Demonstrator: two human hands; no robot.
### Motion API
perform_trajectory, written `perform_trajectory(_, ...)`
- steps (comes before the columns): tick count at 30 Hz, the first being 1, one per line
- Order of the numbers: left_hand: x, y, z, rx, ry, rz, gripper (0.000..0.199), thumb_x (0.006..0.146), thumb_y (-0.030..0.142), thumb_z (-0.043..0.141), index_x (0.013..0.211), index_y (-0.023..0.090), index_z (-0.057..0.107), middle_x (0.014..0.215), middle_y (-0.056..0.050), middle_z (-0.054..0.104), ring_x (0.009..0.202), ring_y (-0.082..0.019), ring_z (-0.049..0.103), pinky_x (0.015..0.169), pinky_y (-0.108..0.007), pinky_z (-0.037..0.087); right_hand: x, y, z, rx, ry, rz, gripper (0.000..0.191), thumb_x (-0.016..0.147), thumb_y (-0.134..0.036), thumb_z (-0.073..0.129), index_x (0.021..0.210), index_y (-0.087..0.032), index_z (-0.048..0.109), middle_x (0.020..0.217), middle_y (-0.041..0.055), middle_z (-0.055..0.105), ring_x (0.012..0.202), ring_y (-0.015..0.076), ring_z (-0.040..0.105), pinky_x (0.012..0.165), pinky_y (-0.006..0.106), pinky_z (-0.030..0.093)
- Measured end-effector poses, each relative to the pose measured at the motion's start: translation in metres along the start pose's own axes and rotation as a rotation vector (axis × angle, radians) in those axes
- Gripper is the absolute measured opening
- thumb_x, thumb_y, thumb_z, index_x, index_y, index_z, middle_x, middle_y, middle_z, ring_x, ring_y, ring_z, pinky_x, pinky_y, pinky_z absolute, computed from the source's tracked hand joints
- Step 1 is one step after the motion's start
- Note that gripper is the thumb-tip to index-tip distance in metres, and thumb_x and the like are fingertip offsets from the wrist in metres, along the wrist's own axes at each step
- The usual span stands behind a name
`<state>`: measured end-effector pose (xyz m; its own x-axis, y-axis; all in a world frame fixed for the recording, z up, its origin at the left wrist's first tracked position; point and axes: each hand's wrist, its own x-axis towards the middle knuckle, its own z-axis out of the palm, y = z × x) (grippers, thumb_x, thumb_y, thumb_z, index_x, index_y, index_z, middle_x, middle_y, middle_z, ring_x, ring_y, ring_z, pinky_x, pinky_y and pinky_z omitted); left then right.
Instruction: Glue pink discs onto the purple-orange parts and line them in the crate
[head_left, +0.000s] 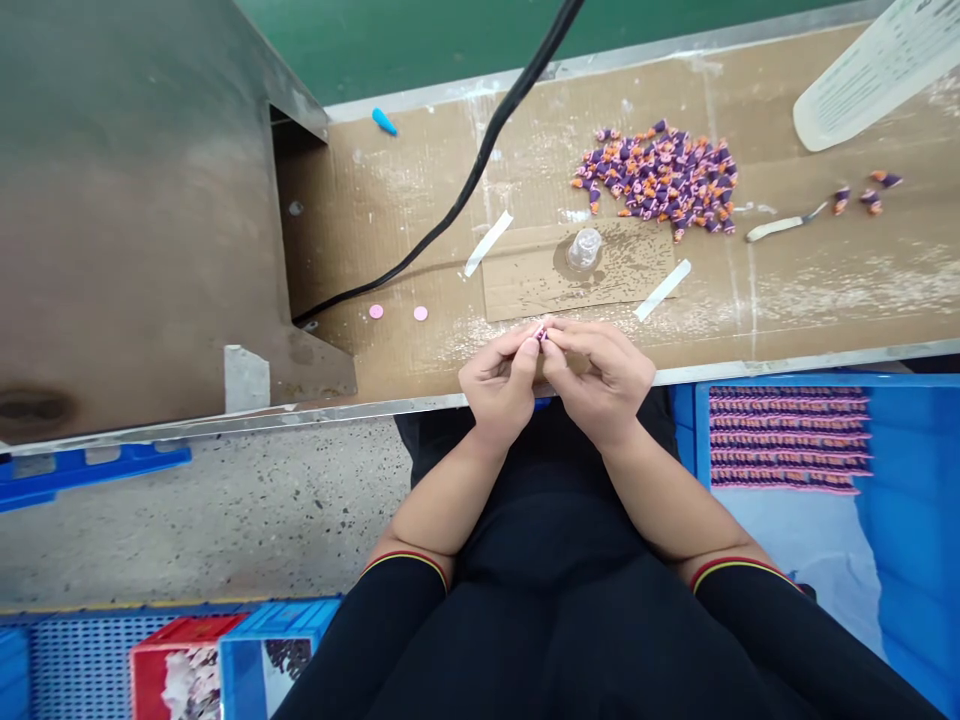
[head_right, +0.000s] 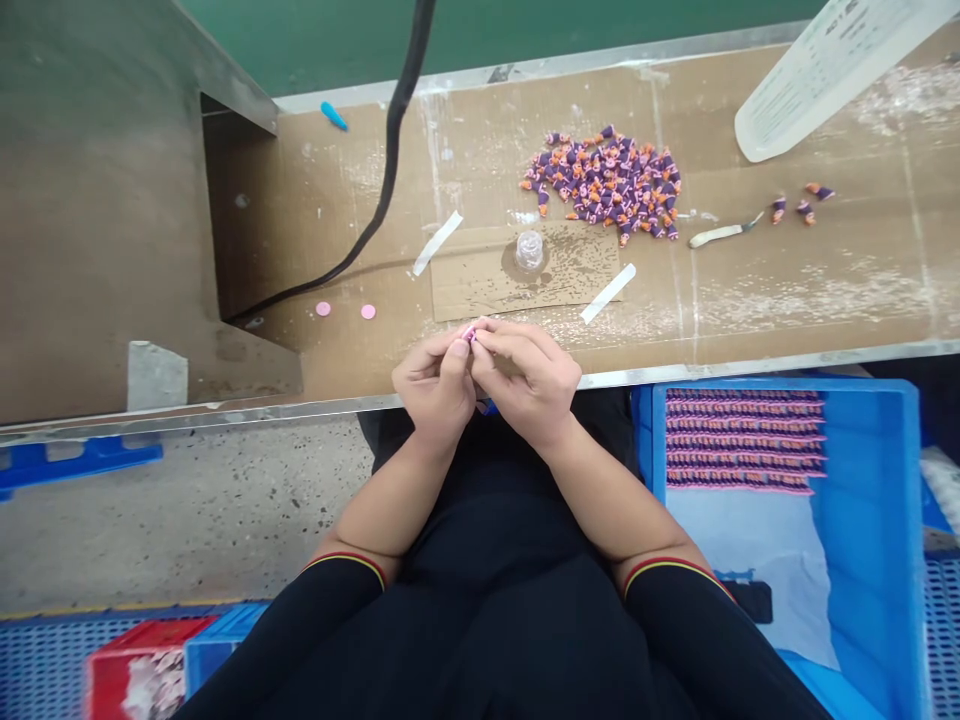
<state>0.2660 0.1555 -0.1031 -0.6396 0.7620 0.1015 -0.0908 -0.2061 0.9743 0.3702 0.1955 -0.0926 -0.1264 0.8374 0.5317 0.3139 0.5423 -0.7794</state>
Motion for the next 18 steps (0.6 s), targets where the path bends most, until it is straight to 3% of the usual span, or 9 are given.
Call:
perform_trajectory(6, -0.0010, 0.0002, -0.0016, 0.022, -0.040, 0.027, 0.028, 0.095, 0.058, 0.083, 0.097, 0.031, 0.089, 0.106, -0.004, 0.088, 0.102, -0.025, 0.086, 0.100, -0.046, 0.072, 0.0033, -0.0018, -0.0039, -0.039, -0.015, -0.036, 0.013, 0.106, -0.033, 0.070, 0.100, -0.029, 0.081, 0.103, 0.0055, 0.087, 0.096, 0.0255, 0.086, 0.084, 0.044, 0.075)
perform_trajectory(18, 0.0007, -0.0057, -0.0057, 0.013, -0.126, 0.109, 0.018, 0.104, 0.047, 0.076, 0.110, 0.037, 0.089, 0.116, -0.002, 0.087, 0.113, -0.024, 0.084, 0.109, -0.047, 0.069, 0.0064, -0.0048, -0.0021, 0.037, 0.057, -0.113, 0.008, 0.105, -0.023, 0.074, 0.104, -0.028, 0.080, 0.108, 0.0061, 0.088, 0.098, 0.0238, 0.087, 0.086, 0.040, 0.075)
